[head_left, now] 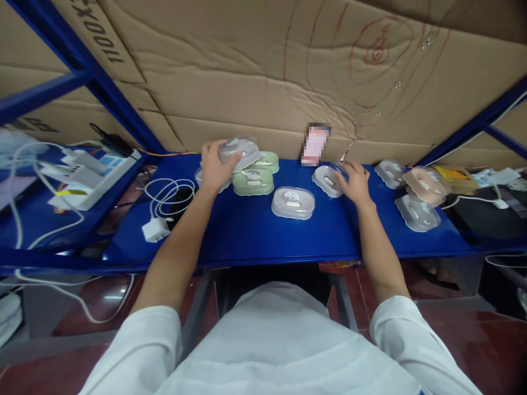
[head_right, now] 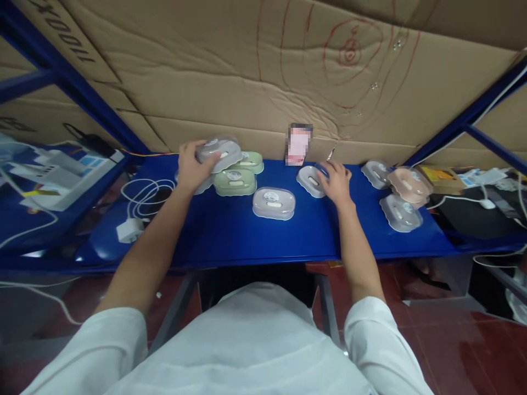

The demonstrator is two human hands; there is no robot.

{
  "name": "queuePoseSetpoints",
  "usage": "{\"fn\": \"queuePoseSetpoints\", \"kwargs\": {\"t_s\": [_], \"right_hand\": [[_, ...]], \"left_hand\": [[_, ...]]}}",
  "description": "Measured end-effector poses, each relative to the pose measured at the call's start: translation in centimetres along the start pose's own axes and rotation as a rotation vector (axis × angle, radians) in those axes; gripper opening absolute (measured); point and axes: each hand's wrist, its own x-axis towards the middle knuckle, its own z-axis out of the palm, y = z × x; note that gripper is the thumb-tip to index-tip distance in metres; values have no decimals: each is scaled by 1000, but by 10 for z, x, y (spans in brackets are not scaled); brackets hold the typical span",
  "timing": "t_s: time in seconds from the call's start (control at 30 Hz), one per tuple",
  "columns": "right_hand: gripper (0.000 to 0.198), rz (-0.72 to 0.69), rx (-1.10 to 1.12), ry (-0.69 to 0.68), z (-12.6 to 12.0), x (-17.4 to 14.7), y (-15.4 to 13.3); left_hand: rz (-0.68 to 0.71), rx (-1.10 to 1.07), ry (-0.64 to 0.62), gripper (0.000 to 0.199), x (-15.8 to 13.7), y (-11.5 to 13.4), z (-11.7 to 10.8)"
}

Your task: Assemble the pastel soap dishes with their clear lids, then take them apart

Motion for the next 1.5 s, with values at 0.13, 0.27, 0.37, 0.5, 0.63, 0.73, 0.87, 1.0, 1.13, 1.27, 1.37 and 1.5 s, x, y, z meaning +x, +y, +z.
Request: {"fn": "queuePoseSetpoints", "kwargs": {"t_s": [0.13,0.27,0.37,0.5,0.63,0.73,0.87,1.0,1.13,1.27,1.37,1.5], "right_hand": [[58,-266,121,-144,13,-13,-56],[52,-536,144,-279,29,-33,-105],[59,-617,83,-290,35,-42,-119],[71,-608,135,-331,41,-42,-118],[65,-487,272,-328,49,-37,-106],[61,-363,313,-262,54,-31,-94],[60,-259,216,-117,51,-28,-87],[47,-454,158,-124,43,-39,-111],[60,-733,198,-315,47,-59,-143],[48,-763,179,-379,57,-67,-152],[43,-708,168,-377,60,-63,-147],[46,-670,103,-365,60,-59,-141]], "left_hand": [[-117,-18,26,76,2,-2,1],[-135,24,23,57,-1,-1,-1],[-117,49,22,52,-2,-1,-2],[-90,20,20,56,-1,-3,-3],[-86,0,-9,55,-2,-2,-1],[-82,-3,-20,54,-4,2,0],[-66,-7,-9,52,-5,5,0],[-68,-10,4,48,-5,3,0],[-46,-30,14,46,-5,4,-1],[52,-46,-38,42,-6,10,-5],[105,-12,-84,53,-9,16,-10],[149,50,-136,71,-11,21,-14]]}}
